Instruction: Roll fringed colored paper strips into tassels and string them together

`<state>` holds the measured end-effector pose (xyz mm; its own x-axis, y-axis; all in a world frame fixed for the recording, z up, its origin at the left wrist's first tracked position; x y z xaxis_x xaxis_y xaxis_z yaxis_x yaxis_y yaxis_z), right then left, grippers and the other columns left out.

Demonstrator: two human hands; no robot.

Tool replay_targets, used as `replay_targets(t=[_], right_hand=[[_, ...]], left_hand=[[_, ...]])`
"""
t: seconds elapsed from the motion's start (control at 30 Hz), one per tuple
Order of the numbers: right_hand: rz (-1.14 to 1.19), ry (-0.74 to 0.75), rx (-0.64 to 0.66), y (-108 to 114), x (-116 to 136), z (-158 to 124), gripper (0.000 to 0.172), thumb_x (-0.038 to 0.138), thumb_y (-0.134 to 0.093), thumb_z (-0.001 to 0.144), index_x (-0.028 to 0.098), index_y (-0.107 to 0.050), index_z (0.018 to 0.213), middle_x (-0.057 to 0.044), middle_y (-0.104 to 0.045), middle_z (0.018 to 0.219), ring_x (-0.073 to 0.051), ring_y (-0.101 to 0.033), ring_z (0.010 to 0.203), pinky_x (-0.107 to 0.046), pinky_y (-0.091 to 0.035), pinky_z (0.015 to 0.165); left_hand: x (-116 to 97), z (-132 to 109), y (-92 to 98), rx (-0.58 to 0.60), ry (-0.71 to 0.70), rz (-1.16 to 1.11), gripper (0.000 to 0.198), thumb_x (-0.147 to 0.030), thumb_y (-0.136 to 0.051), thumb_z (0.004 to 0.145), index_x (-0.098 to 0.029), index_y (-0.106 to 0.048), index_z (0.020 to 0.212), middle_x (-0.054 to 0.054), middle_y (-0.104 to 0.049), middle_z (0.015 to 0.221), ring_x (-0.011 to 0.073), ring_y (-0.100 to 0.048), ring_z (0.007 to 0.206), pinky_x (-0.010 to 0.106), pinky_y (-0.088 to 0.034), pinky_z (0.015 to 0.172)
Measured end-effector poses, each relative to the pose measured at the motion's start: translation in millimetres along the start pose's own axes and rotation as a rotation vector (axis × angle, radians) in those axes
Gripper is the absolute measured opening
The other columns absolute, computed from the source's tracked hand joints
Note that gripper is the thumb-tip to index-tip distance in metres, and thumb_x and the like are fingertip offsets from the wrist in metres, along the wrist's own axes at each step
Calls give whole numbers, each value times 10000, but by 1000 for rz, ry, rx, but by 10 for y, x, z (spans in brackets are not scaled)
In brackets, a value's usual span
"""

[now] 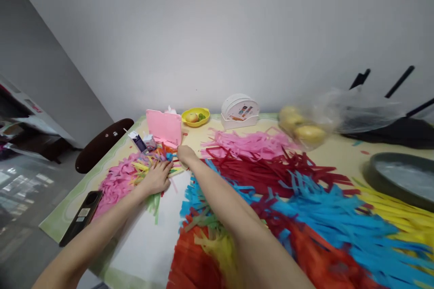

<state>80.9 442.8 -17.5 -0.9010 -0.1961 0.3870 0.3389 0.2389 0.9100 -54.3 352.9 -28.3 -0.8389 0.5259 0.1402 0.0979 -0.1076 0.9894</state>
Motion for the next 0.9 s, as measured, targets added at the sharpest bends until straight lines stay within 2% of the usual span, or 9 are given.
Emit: replay_targets(t=[0.1, 0.17, 0.27, 0.37, 0.43, 0.57, 0.67, 0.73, 0.9], right_hand=[[15, 1, -11, -105, -43, 89, 347, 333, -591, 931, 152, -573, 1228, -102, -598, 1224, -219, -620, 1036, -423, -538, 865], [23, -2, -11, -147, -76, 118, 348, 334, -589, 932, 156, -571, 1231, -99, -598, 1225, -219, -620, 1035, -425, -538, 864], [31, -8, 10, -182, -98, 119, 346, 334, -588, 933, 158, -571, 1230, -97, -598, 1225, -219, -620, 1037, -427, -538, 865], [46, -8, 56, -196, -88, 76, 345, 334, -589, 932, 157, -573, 1228, -99, -597, 1227, -220, -618, 1041, -426, -536, 868], [65, -6, 101, -199, -73, 24, 339, 334, -588, 933, 160, -576, 1224, -99, -597, 1227, -218, -618, 1039, -422, -536, 869], [118, -10, 210, -176, -57, -128, 321, 337, -579, 938, 161, -588, 1206, -97, -605, 1215, -210, -624, 1019, -407, -541, 859], [164, -20, 272, -139, -58, -262, 327, 338, -582, 935, 160, -586, 1210, -89, -605, 1214, -215, -625, 1017, -412, -544, 851], [194, -30, 294, -119, -59, -350, 332, 338, -586, 933, 159, -584, 1213, -87, -605, 1217, -218, -624, 1019, -415, -544, 849], [251, -59, 238, -37, -67, -580, 343, 341, -595, 926, 152, -586, 1213, -83, -606, 1215, -226, -625, 1019, -413, -547, 841]], left_hand=[[16, 24, -22, -24, 13, -14, 591, -470, -491, 899, -160, -437, 1399, 149, -498, 1397, 300, -465, 1259, 447, -307, 1092], [26, 63, -45, -38, 39, -18, 608, -509, -481, 906, -153, -431, 1397, 157, -509, 1366, 302, -489, 1217, 436, -362, 1040], [55, 142, -87, -40, 55, -16, 544, -428, -484, 928, -136, -438, 1385, 162, -549, 1278, 296, -521, 1158, 417, -408, 984], [84, 218, -114, -21, 21, -11, 409, -221, -405, 958, -134, -474, 1352, 144, -586, 1176, 253, -562, 1086, 369, -431, 945], [90, 252, -112, -14, 0, -3, 424, -128, -362, 948, -134, -467, 1359, 144, -585, 1163, 238, -576, 1058, 356, -437, 927], [67, 287, -53, -28, -27, 5, 409, -136, -369, 945, -137, -502, 1332, 171, -571, 1174, 277, -551, 1111, 429, -403, 979], [50, 315, 18, -37, -70, -16, 347, -159, -421, 927, -176, -593, 1229, 169, -552, 1254, 304, -486, 1209, 515, -303, 1074], [41, 341, 52, -23, -108, -51, 308, -157, -467, 904, -200, -629, 1162, 137, -560, 1288, 286, -461, 1247, 504, -274, 1104], [-3, 386, 82, 27, -113, -186, 228, -173, -512, 866, -174, -668, 1032, 110, -670, 1068, 239, -577, 1067, 384, -423, 972]])
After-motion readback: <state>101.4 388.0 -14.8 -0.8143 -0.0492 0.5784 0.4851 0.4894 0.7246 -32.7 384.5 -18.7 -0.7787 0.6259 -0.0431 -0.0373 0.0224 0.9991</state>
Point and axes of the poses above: each hand's wrist, its own z-axis towards the middle knuckle, its own y-axis out of the back of the hand, x = y × z, the point moved 4 cm from there along z, towards the middle knuckle
